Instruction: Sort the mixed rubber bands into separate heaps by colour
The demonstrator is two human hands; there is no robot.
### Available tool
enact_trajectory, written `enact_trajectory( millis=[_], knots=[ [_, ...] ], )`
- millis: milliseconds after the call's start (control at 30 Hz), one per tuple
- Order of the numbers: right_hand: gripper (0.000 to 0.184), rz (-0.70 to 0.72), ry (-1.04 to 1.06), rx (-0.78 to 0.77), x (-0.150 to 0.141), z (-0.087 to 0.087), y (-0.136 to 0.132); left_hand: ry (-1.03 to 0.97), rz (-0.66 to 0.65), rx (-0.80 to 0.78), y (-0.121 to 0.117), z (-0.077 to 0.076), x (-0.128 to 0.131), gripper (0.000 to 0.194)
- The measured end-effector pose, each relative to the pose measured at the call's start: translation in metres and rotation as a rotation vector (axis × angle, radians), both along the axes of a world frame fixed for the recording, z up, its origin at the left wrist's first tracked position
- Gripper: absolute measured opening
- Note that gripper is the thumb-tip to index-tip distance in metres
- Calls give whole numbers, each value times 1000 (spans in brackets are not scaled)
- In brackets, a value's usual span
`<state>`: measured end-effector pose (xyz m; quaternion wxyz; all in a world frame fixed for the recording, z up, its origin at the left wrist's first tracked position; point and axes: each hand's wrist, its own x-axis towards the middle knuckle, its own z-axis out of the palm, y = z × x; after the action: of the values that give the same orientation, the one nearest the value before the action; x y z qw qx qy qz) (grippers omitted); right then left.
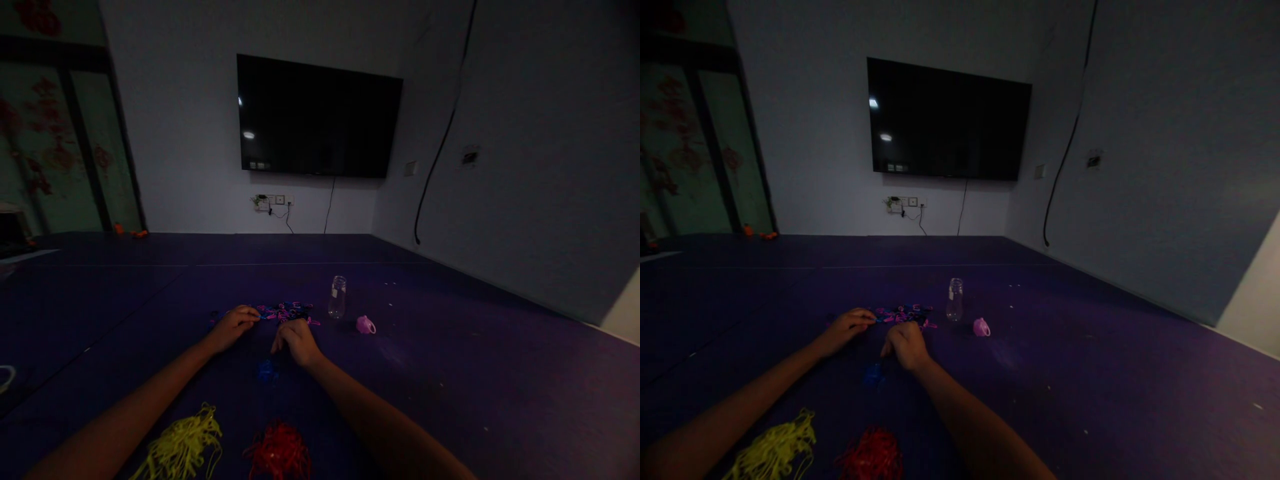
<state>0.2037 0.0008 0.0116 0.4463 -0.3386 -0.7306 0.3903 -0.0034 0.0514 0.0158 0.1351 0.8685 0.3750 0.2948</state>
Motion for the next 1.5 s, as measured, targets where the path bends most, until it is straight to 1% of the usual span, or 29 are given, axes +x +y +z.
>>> enact_trajectory(
  millis=[67, 133, 233, 300, 333, 400, 500, 567, 633, 667, 733, 767, 800, 867, 967, 1067, 1267, 1500],
  knots=[
    [31, -100, 6, 35, 5, -1, 6, -74, -10, -100, 2, 5, -2, 32],
    [33, -193, -11, 57, 9, -3, 11, -98, -53, -228, 5, 12, -4, 31],
    [35, -298, -40, 59, 11, -4, 16, -40, -222, -430, 1, 23, -2, 23],
    [35, -323, -52, 54, 12, -4, 16, 0, -328, -576, -8, 29, 2, 20],
    [35, -327, -55, 57, 12, -4, 16, 3, -359, -631, -13, 32, 4, 20],
    [34, -338, -55, 72, 12, -5, 15, 6, -411, -691, -24, 36, 8, 20],
    [34, -345, -48, 82, 12, -6, 15, 23, -455, -710, -31, 41, 10, 22],
    [35, -348, -46, 85, 12, -7, 15, 6, -438, -671, -29, 42, 8, 24],
    [35, -354, -58, 93, 12, -7, 15, -63, -344, -560, -23, 41, 6, 27],
    [35, -358, -68, 96, 12, -7, 15, -110, -267, -473, -20, 38, 6, 29],
    [35, -364, -86, 105, 12, -6, 15, -187, -87, -244, -14, 31, 5, 31],
    [35, -364, -95, 111, 12, -6, 15, -181, -13, -122, -11, 26, 5, 31],
    [35, -365, -106, 119, 11, -6, 14, -139, 35, -16, -10, 20, 5, 30],
    [35, -366, -138, 138, 11, -5, 14, -39, 75, 112, -8, 8, 6, 29],
    [34, -375, -190, 162, 11, -4, 13, 118, 80, 165, -8, -8, 6, 29],
    [33, -372, -215, 179, 10, -3, 11, 189, 99, 199, -9, -16, 6, 31],
    [34, -378, -237, 190, 8, -2, 10, 245, 99, 218, -8, -19, 4, 35],
    [34, -370, -261, 169, 7, -4, 13, 244, 83, 228, -3, -22, 3, 34]
  ],
)
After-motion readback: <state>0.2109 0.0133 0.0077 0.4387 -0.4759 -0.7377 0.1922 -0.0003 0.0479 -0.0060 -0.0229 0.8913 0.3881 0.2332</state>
